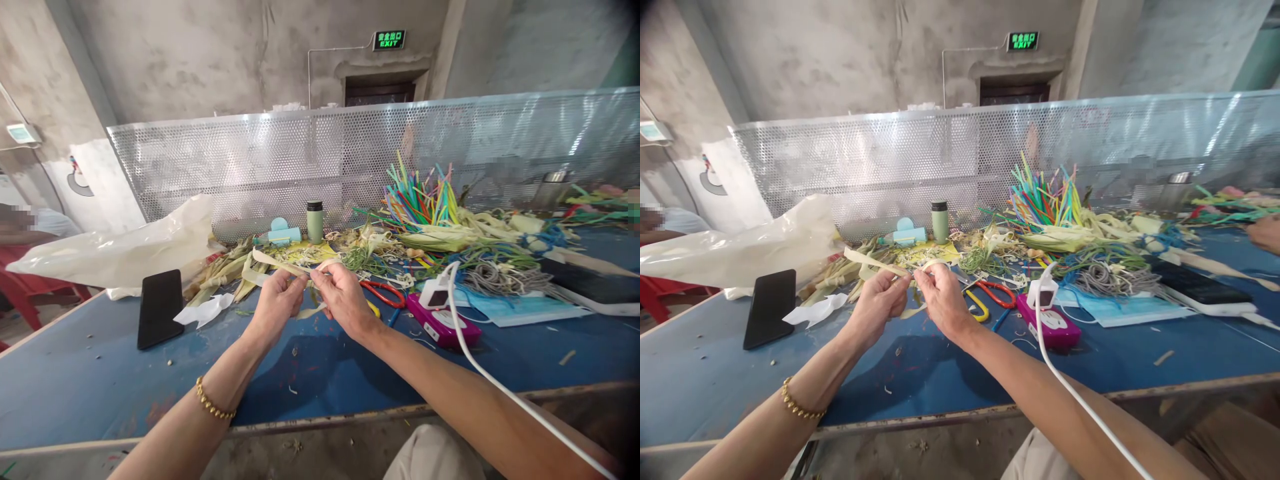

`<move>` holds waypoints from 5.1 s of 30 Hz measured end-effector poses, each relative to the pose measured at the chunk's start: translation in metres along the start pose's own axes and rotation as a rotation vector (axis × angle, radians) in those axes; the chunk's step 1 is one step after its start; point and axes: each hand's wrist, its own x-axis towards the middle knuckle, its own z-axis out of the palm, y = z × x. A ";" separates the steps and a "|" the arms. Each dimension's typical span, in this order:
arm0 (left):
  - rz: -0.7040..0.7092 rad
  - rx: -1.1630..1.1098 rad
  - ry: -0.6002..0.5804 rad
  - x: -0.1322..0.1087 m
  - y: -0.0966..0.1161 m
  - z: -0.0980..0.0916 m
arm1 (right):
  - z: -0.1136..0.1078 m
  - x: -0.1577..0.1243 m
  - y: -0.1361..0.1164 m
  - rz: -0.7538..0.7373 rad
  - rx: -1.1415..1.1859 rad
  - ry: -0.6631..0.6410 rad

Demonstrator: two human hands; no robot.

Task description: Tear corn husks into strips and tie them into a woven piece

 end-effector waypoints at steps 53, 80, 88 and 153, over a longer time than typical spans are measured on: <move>0.090 -0.062 0.210 -0.003 0.001 0.006 | -0.004 -0.003 -0.007 0.012 0.059 -0.116; 0.102 0.038 0.114 -0.004 -0.002 0.004 | -0.003 -0.003 -0.007 0.173 0.404 -0.101; 0.013 -0.022 -0.036 -0.004 -0.001 0.002 | -0.004 -0.003 -0.016 0.187 0.444 0.009; 0.159 0.582 -0.048 0.002 -0.011 -0.010 | -0.024 0.001 -0.013 -0.173 -0.423 -0.129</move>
